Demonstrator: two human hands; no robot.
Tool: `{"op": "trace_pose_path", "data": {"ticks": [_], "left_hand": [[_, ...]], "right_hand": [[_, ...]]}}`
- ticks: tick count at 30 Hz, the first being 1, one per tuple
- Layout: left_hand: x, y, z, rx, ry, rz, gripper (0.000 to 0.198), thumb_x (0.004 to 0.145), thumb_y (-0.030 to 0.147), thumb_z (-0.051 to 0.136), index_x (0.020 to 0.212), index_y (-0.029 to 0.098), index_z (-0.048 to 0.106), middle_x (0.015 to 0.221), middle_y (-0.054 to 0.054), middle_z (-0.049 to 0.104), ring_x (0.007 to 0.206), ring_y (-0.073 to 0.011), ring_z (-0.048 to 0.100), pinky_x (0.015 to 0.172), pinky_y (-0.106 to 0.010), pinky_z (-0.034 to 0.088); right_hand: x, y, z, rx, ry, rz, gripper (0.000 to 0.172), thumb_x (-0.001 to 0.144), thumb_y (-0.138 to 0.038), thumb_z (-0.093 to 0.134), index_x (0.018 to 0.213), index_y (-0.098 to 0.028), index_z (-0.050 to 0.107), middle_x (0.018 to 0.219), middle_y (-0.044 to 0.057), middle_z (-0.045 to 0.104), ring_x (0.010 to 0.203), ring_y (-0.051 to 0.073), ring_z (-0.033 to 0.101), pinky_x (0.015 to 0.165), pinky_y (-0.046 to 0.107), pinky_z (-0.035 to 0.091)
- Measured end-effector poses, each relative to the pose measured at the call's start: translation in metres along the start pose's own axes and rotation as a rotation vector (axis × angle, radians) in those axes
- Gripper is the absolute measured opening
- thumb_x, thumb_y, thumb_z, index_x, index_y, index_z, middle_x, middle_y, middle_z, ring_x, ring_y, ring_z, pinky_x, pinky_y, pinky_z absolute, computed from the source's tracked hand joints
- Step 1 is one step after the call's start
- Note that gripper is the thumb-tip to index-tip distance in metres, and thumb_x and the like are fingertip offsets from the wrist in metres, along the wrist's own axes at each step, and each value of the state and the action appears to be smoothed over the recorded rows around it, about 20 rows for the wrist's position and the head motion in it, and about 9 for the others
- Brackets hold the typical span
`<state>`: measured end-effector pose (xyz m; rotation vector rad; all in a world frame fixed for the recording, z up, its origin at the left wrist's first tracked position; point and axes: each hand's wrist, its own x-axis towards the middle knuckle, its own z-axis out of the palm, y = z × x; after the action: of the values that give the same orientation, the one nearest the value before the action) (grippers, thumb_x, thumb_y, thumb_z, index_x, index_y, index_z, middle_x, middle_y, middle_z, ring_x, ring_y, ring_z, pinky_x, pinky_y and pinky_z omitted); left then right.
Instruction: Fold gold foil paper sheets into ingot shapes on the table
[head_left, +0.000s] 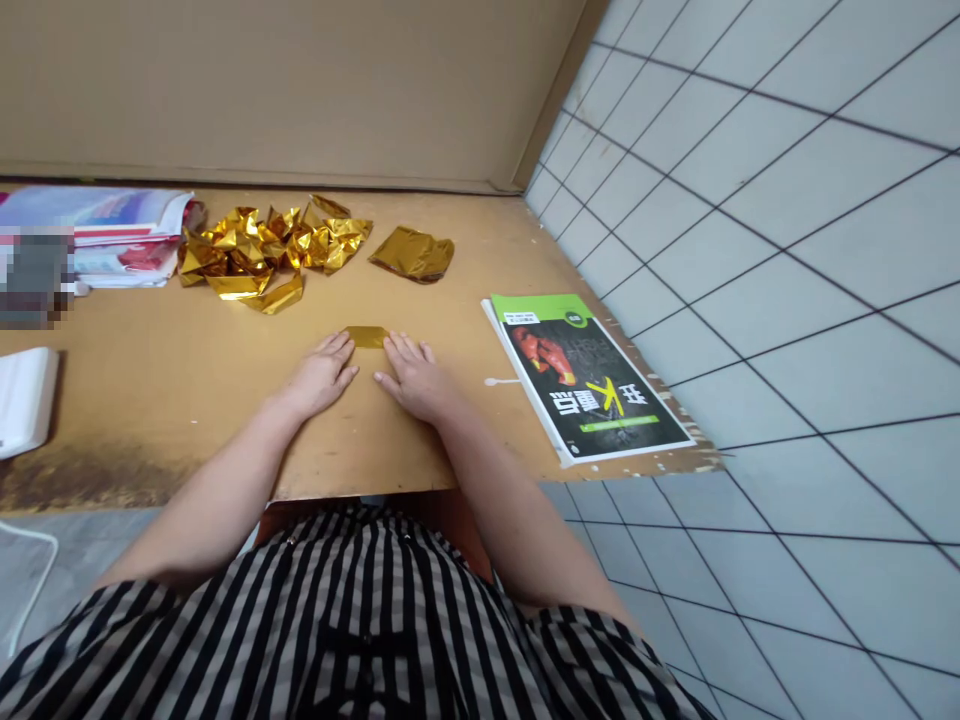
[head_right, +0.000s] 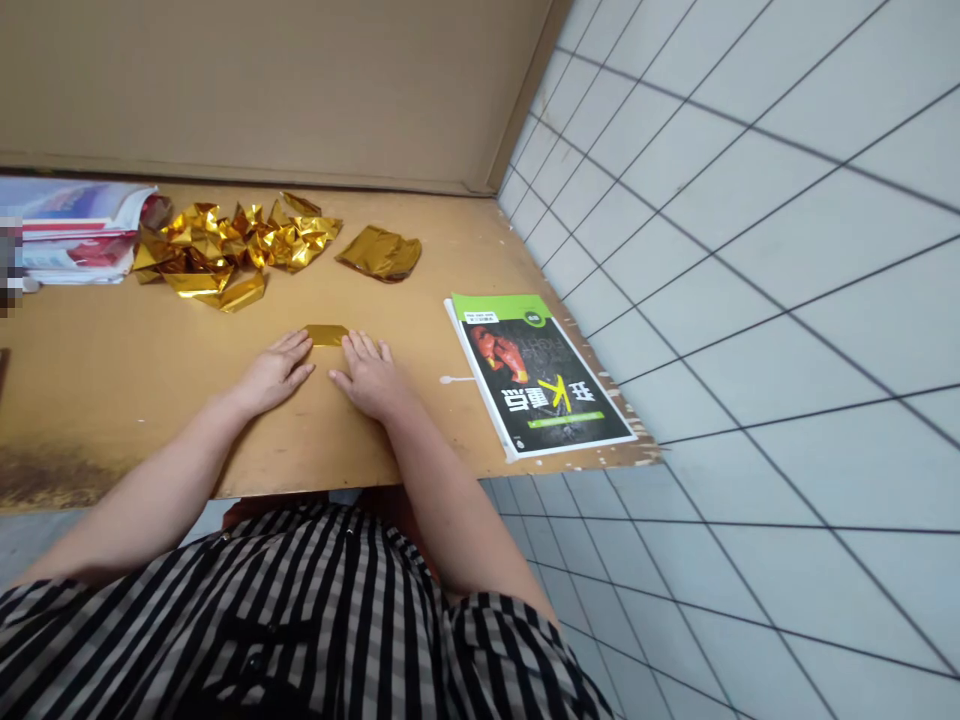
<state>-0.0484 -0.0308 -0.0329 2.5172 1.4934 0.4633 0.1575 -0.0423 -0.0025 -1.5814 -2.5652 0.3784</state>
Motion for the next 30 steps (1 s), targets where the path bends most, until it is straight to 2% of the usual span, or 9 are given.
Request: {"op": "trace_pose_path", "data": {"ticks": [3,10,17,21,25,30], "left_hand": [[-0.001,0.003,0.001,0.011,-0.016,-0.011,0.054,0.095,0.038,0.039,0.136,0.005,0.05,0.148,-0.019,0.045,0.14,-0.0277,0.039,0.118,-0.046,0.029],[-0.008,0.006,-0.007,0.038,-0.068,0.018,0.059,0.096,0.043,0.038,0.141,0.005,0.044,0.151,-0.02,0.041,0.143,-0.0271,0.035,0.119,-0.045,0.029],[-0.011,0.007,-0.016,0.076,-0.113,0.011,0.06,0.096,0.044,0.04,0.14,0.004,0.045,0.151,-0.02,0.041,0.143,-0.0275,0.035,0.119,-0.043,0.029],[-0.01,0.01,-0.014,0.078,-0.102,-0.004,0.058,0.096,0.043,0.041,0.14,0.005,0.046,0.15,-0.02,0.041,0.142,-0.0282,0.036,0.118,-0.044,0.031],[-0.01,0.008,-0.01,0.055,-0.087,-0.006,0.056,0.095,0.038,0.041,0.141,0.007,0.045,0.15,-0.019,0.043,0.142,-0.0286,0.037,0.118,-0.046,0.031],[-0.012,0.002,-0.007,0.047,-0.076,0.03,0.058,0.09,0.029,0.043,0.144,0.009,0.042,0.149,-0.017,0.045,0.14,-0.0284,0.04,0.117,-0.048,0.032]], "right_hand": [[0.0,0.001,0.0,-0.013,0.003,0.001,0.067,0.097,-0.048,0.032,0.15,-0.007,0.031,0.158,0.018,0.029,0.148,0.025,0.023,0.12,0.047,0.02],[-0.003,0.008,0.001,-0.013,0.046,-0.022,0.062,0.098,-0.047,0.031,0.15,-0.013,0.035,0.157,0.016,0.033,0.147,0.025,0.025,0.118,0.05,0.022],[-0.006,0.007,-0.004,-0.046,0.02,0.005,0.063,0.099,-0.044,0.03,0.149,-0.006,0.035,0.156,0.019,0.034,0.148,0.026,0.024,0.119,0.051,0.022],[0.001,-0.003,-0.006,-0.075,0.053,-0.01,0.065,0.098,-0.048,0.03,0.147,-0.006,0.038,0.157,0.02,0.031,0.148,0.028,0.022,0.119,0.054,0.018],[0.016,-0.025,-0.008,-0.058,0.015,-0.096,0.068,0.099,-0.05,0.026,0.148,-0.004,0.035,0.157,0.02,0.029,0.149,0.027,0.019,0.12,0.051,0.016],[0.026,-0.035,0.004,0.016,-0.032,-0.181,0.073,0.098,-0.056,0.023,0.151,-0.006,0.03,0.157,0.019,0.03,0.148,0.025,0.022,0.119,0.047,0.023]]}}
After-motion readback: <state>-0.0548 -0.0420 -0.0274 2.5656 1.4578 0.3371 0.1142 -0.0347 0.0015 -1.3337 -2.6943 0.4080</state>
